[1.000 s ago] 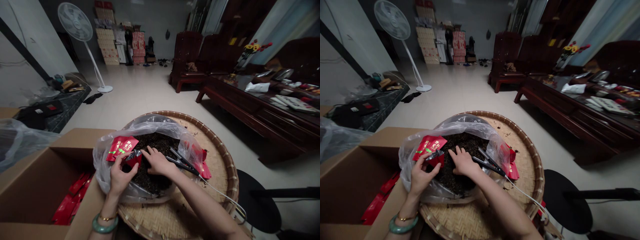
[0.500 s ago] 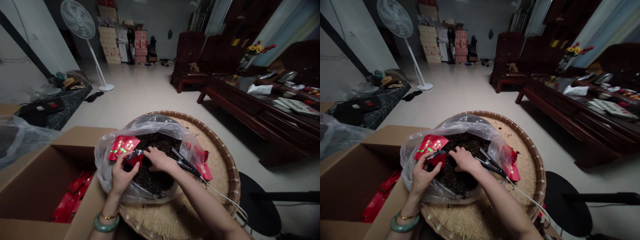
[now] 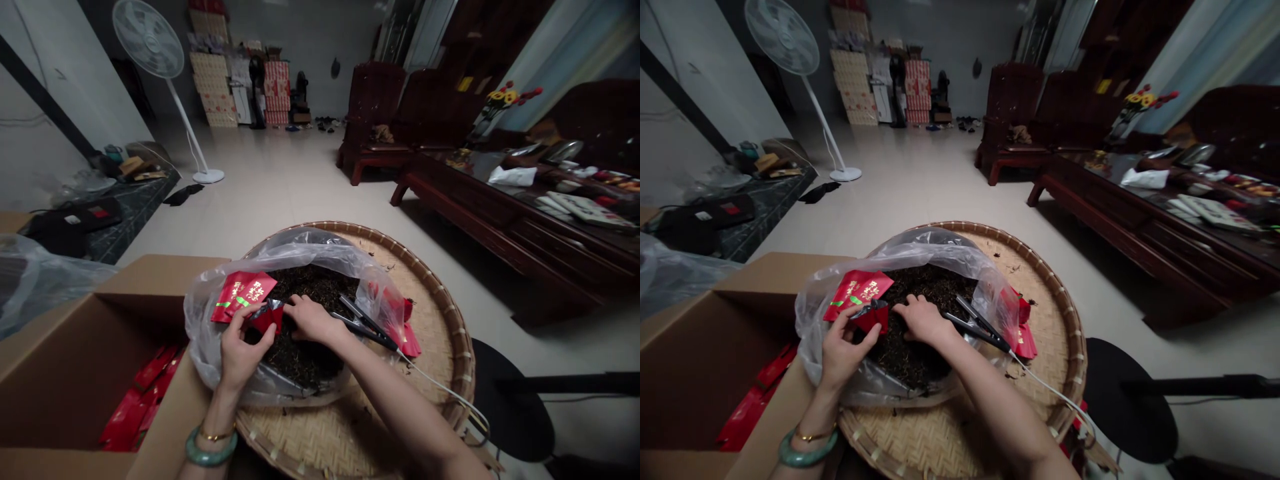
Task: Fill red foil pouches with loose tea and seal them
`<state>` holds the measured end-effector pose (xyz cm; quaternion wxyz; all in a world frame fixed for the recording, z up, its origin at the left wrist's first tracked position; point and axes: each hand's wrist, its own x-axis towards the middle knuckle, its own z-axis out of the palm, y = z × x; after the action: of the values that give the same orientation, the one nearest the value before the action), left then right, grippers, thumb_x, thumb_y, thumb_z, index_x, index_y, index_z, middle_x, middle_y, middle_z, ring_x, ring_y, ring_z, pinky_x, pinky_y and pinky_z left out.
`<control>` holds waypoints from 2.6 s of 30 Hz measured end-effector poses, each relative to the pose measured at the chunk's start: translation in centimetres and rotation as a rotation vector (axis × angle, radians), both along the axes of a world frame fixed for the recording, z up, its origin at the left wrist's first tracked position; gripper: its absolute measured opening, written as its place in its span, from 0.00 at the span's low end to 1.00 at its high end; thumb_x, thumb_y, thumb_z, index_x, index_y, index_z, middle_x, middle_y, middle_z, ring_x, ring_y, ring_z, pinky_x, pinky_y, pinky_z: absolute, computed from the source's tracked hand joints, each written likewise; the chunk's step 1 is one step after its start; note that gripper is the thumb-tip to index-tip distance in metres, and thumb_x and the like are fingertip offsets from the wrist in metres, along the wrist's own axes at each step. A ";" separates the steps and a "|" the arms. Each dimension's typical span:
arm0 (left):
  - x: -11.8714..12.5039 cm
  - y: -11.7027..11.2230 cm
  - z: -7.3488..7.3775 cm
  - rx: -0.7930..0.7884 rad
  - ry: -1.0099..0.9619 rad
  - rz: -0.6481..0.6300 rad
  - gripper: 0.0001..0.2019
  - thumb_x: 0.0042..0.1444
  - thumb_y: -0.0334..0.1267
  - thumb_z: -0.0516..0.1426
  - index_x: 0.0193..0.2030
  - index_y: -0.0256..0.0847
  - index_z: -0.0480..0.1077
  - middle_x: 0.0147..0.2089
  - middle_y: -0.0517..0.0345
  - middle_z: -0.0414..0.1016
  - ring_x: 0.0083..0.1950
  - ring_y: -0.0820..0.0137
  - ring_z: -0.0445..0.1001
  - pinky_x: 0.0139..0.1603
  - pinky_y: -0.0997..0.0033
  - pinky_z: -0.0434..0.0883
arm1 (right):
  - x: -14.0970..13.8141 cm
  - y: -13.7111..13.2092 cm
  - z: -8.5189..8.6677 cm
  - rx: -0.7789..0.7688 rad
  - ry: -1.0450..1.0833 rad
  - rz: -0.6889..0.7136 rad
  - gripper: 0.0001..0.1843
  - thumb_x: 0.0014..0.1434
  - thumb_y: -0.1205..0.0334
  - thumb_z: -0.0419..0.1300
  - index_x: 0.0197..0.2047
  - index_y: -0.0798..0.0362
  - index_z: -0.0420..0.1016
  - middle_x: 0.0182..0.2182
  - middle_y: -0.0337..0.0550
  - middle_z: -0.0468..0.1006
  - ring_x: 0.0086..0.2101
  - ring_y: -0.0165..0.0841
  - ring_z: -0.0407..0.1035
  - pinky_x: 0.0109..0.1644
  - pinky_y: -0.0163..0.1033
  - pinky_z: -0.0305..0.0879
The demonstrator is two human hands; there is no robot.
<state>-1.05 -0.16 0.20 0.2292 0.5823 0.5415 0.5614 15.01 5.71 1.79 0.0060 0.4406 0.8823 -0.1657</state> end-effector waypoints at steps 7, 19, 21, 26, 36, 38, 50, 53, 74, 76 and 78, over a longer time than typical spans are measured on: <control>0.2 0.2 -0.2 -0.024 -0.040 0.026 0.17 0.46 0.39 0.63 0.43 0.38 0.69 0.43 0.52 0.77 0.43 0.63 0.77 0.48 0.62 0.75 | 0.8 0.0 0.3 0.008 0.188 -0.100 0.22 0.45 0.68 0.66 0.45 0.51 0.70 0.42 0.45 0.68 0.39 0.37 0.67 0.41 0.40 0.64; 0.2 0.3 -0.6 -0.046 -0.116 0.074 0.19 0.43 0.41 0.63 0.43 0.37 0.69 0.42 0.51 0.77 0.41 0.63 0.78 0.46 0.62 0.76 | 2.7 -0.9 -0.2 -0.178 0.687 -0.313 0.21 0.48 0.74 0.58 0.46 0.50 0.72 0.41 0.40 0.73 0.41 0.33 0.67 0.47 0.39 0.62; 0.3 0.2 -0.5 -0.048 -0.108 0.069 0.19 0.43 0.41 0.63 0.42 0.37 0.69 0.42 0.51 0.77 0.42 0.63 0.78 0.47 0.62 0.76 | 2.3 -1.4 -0.6 -0.177 0.596 -0.243 0.24 0.47 0.74 0.61 0.48 0.50 0.71 0.43 0.43 0.71 0.44 0.35 0.67 0.51 0.41 0.61; 0.2 0.0 -0.1 -0.045 -0.089 0.077 0.18 0.44 0.42 0.63 0.42 0.37 0.69 0.42 0.50 0.77 0.42 0.63 0.78 0.46 0.62 0.77 | 1.6 -1.7 -0.2 -0.137 0.522 -0.260 0.19 0.46 0.77 0.60 0.42 0.52 0.73 0.40 0.43 0.72 0.42 0.35 0.67 0.48 0.41 0.62; 0.6 -0.1 -0.5 -0.026 -0.087 0.017 0.17 0.46 0.39 0.62 0.43 0.38 0.68 0.43 0.51 0.76 0.42 0.64 0.78 0.45 0.63 0.77 | 2.5 -1.4 1.0 -1.058 1.773 -0.719 0.21 0.46 0.68 0.59 0.46 0.52 0.70 0.33 0.39 0.77 0.32 0.29 0.71 0.33 0.33 0.69; 0.9 -0.2 -0.5 -0.025 -0.068 -0.011 0.17 0.47 0.38 0.61 0.45 0.38 0.68 0.44 0.51 0.76 0.42 0.64 0.78 0.45 0.64 0.77 | 2.6 -1.5 1.2 -1.220 1.897 -0.755 0.18 0.48 0.67 0.56 0.45 0.55 0.70 0.32 0.42 0.78 0.32 0.31 0.72 0.34 0.37 0.71; 1.9 -0.3 -0.1 0.004 0.028 -0.057 0.16 0.47 0.36 0.61 0.45 0.39 0.68 0.45 0.51 0.75 0.44 0.64 0.76 0.41 0.67 0.77 | 2.0 -1.3 1.3 -1.241 2.045 -0.908 0.08 0.56 0.63 0.54 0.37 0.57 0.72 0.28 0.45 0.79 0.34 0.36 0.76 0.38 0.41 0.73; 1.9 -0.3 -0.1 0.003 0.029 -0.064 0.16 0.48 0.36 0.61 0.45 0.39 0.68 0.46 0.51 0.75 0.45 0.64 0.76 0.41 0.67 0.77 | 1.9 -1.3 1.2 -1.191 2.049 -0.909 0.09 0.56 0.64 0.54 0.38 0.57 0.72 0.30 0.46 0.80 0.35 0.35 0.76 0.41 0.40 0.72; 1.8 -0.3 -0.4 -0.012 0.063 -0.068 0.17 0.48 0.36 0.61 0.46 0.39 0.68 0.46 0.50 0.74 0.45 0.64 0.76 0.43 0.65 0.77 | 2.1 -1.0 0.1 -1.263 2.071 -0.859 0.12 0.56 0.64 0.51 0.41 0.56 0.72 0.38 0.48 0.80 0.40 0.35 0.75 0.44 0.43 0.73; 1.8 -0.3 -0.3 -0.006 0.064 -0.064 0.16 0.48 0.36 0.61 0.46 0.39 0.68 0.45 0.51 0.75 0.45 0.64 0.76 0.43 0.65 0.77 | 2.1 -1.0 0.0 -1.251 2.081 -0.874 0.12 0.55 0.64 0.51 0.40 0.55 0.72 0.35 0.46 0.80 0.38 0.34 0.76 0.44 0.42 0.73; 1.9 -0.3 -0.3 0.001 0.059 -0.060 0.16 0.48 0.36 0.61 0.45 0.39 0.68 0.45 0.51 0.75 0.45 0.64 0.76 0.42 0.66 0.77 | 1.9 -1.0 0.1 -1.236 2.100 -0.913 0.10 0.55 0.62 0.51 0.36 0.53 0.72 0.29 0.43 0.80 0.37 0.35 0.76 0.45 0.46 0.73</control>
<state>0.86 -0.51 -0.11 0.2298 0.6147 0.5301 0.5370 16.95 4.70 1.87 -0.5389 0.2843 0.0150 -0.7928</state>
